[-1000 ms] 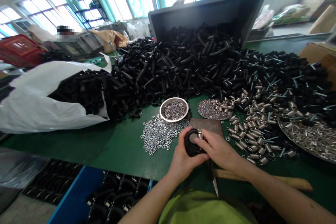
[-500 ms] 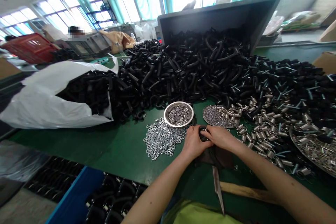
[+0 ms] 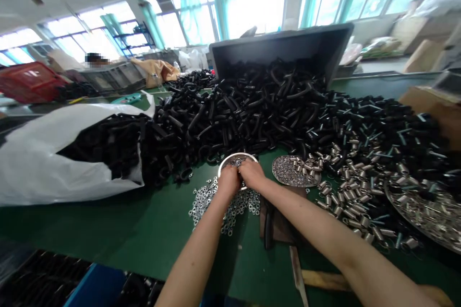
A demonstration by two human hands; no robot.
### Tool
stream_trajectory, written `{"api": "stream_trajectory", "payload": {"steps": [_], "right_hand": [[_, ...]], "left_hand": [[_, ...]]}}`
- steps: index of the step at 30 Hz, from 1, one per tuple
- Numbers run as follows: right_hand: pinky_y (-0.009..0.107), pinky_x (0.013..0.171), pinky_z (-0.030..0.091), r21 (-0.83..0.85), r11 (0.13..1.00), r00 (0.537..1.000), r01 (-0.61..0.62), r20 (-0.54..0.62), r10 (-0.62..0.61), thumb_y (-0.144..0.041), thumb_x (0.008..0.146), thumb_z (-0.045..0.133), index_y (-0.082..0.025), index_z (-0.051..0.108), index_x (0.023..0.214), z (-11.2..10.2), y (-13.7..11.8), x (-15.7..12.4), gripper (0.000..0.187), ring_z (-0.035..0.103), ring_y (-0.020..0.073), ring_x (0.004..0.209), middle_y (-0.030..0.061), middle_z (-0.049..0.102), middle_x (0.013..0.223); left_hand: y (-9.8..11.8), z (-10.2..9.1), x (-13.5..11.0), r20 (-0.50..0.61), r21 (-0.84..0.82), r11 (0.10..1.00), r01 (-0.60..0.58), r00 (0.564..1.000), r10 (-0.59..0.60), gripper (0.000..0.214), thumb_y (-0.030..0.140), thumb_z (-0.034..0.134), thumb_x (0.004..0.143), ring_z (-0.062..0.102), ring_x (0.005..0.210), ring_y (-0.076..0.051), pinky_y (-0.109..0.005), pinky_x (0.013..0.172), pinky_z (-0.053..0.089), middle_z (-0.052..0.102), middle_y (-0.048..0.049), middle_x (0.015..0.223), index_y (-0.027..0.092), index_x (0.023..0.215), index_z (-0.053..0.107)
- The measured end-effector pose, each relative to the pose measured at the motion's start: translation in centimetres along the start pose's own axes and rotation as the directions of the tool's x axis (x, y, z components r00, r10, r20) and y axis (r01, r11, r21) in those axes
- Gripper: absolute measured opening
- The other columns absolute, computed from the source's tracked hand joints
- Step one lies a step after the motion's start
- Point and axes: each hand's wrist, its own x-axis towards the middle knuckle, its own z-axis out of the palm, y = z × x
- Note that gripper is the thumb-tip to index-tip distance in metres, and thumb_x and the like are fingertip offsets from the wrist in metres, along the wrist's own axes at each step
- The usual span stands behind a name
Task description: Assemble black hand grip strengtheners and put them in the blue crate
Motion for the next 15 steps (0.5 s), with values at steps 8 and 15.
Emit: {"api": "stream_trajectory", "payload": {"steps": [8, 15], "right_hand": [[0.041, 0.082, 0.049, 0.097, 0.994, 0.999, -0.04, -0.029, 0.043, -0.034, 0.088, 0.054, -0.015, 0.054, 0.114, 0.9, 0.7, 0.0, 0.032, 0.058, 0.0195, 0.097, 0.0082, 0.056, 0.114], [0.028, 0.071, 0.043, 0.368, 0.928, 0.979, -0.052, -0.163, 0.119, -0.019, 0.078, 0.054, -0.014, 0.063, 0.093, -1.2, 1.7, -2.4, 0.018, 0.06, 0.0182, 0.082, 0.0048, 0.066, 0.085]], "left_hand": [[-0.4, 0.7, 0.7, 0.009, 0.001, 0.996, -0.085, 0.996, 0.085, 0.021, 0.016, 0.043, 0.082, 0.061, 0.093, -0.024, -0.031, 0.081, 0.043, 0.065, -0.015, 0.094, 0.011, 0.084, 0.064], [-0.4, 0.4, -0.1, -0.114, -0.162, 0.986, -0.043, 0.993, 0.024, 0.017, 0.03, 0.042, 0.085, 0.059, 0.072, -0.019, -0.027, 0.065, 0.04, 0.062, -0.0053, 0.076, 0.018, 0.083, 0.054]]}}
